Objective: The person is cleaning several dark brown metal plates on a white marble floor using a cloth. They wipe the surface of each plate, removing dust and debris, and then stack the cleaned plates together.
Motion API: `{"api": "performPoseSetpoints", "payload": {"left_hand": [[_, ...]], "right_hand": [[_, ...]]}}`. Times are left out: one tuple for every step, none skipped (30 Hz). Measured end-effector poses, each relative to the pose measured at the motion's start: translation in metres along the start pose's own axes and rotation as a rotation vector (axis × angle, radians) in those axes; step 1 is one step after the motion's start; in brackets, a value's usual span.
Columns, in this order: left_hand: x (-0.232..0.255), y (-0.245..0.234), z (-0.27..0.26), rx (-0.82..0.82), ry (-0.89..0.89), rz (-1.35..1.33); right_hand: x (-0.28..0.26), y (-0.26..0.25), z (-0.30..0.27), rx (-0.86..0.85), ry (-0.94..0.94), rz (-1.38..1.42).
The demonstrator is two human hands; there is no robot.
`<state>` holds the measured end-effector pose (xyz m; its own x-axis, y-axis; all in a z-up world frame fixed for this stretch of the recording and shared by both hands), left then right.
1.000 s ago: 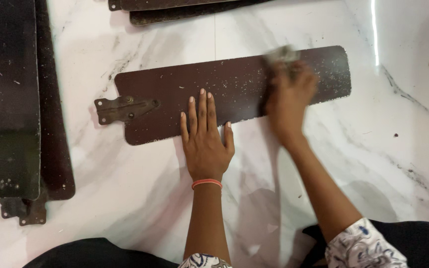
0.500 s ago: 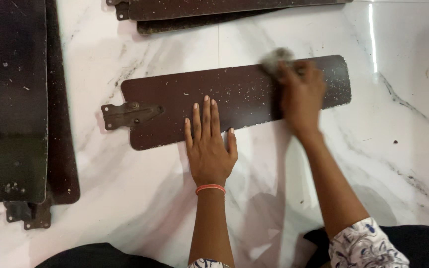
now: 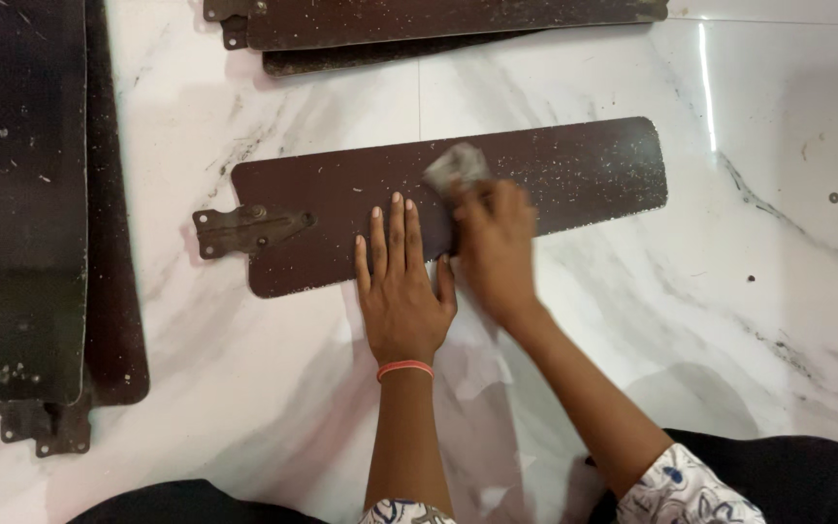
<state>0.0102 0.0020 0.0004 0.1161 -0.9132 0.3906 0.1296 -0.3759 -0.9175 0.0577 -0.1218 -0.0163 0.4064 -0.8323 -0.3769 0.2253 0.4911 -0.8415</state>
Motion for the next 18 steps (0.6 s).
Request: {"api": "performPoseSetpoints", "payload": {"left_hand": [[0.0, 0.0, 0.001, -0.022, -0.01, 0.002], [0.0, 0.0, 0.001, -0.043, -0.021, 0.004], [-0.001, 0.0, 0.0, -0.024, -0.015, 0.0], [-0.001, -0.001, -0.001, -0.005, -0.01, -0.004], [0.0, -0.001, -0.001, 0.015, 0.001, -0.01], [0.0, 0.0, -0.001, 0.012, -0.002, -0.005], [0.0, 0.0, 0.0, 0.008, -0.003, 0.001], [0.0, 0.0, 0.001, 0.004, -0.003, 0.007], [0.001, -0.001, 0.001, 0.015, -0.001, 0.011], [0.001, -0.001, 0.0, 0.026, 0.001, 0.015], [0.002, -0.001, -0.001, 0.037, 0.0, 0.019], [0.002, 0.0, 0.0, 0.034, 0.004, 0.025], [0.001, 0.001, -0.001, 0.027, 0.003, 0.032], [0.0, 0.001, -0.001, 0.02, 0.001, 0.038], [0.0, 0.002, -0.001, 0.027, 0.004, 0.036], [0.0, 0.003, -0.001, 0.034, 0.006, 0.033], [0.0, 0.003, -0.002, 0.042, 0.01, 0.031], [-0.001, 0.003, -0.003, 0.038, 0.006, 0.03]], "right_hand": [[-0.012, -0.002, 0.0, -0.019, -0.066, 0.061], [-0.016, -0.009, 0.001, -0.028, -0.105, 0.071], [-0.018, -0.015, 0.002, -0.038, -0.14, 0.081], [-0.019, -0.019, 0.001, -0.048, -0.176, 0.091], [-0.015, -0.024, 0.002, -0.079, -0.193, 0.042], [-0.004, -0.032, 0.003, -0.11, -0.211, -0.007], [0.009, -0.04, 0.004, -0.14, -0.226, -0.056], [0.024, -0.05, 0.006, -0.142, -0.234, -0.066], [0.039, -0.06, 0.006, -0.144, -0.243, -0.076], [0.052, -0.071, 0.001, -0.131, -0.165, -0.1], [0.065, -0.082, -0.005, -0.12, -0.088, -0.123], [0.078, -0.09, -0.008, -0.106, -0.032, -0.162], [0.087, -0.093, -0.011, -0.098, 0.024, -0.198], [0.093, -0.091, -0.015, -0.07, 0.052, -0.209], [0.097, -0.089, -0.02, -0.044, 0.08, -0.217], [0.101, -0.086, -0.023, -0.018, 0.108, -0.225], [0.101, -0.076, -0.023, -0.025, 0.131, -0.259], [0.098, -0.063, -0.019, -0.032, 0.153, -0.294]]}}
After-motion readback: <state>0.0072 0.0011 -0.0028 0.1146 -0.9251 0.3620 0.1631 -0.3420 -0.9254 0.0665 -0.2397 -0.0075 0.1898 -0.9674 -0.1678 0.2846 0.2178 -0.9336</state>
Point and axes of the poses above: each hand's wrist, its own z-axis towards the middle knuckle, its own y-axis out of the palm, x = y × z, the point moved 1 cm from there along z, towards the middle knuckle, and after that the axes turned 4 degrees about -y, right-handed, at the moved point
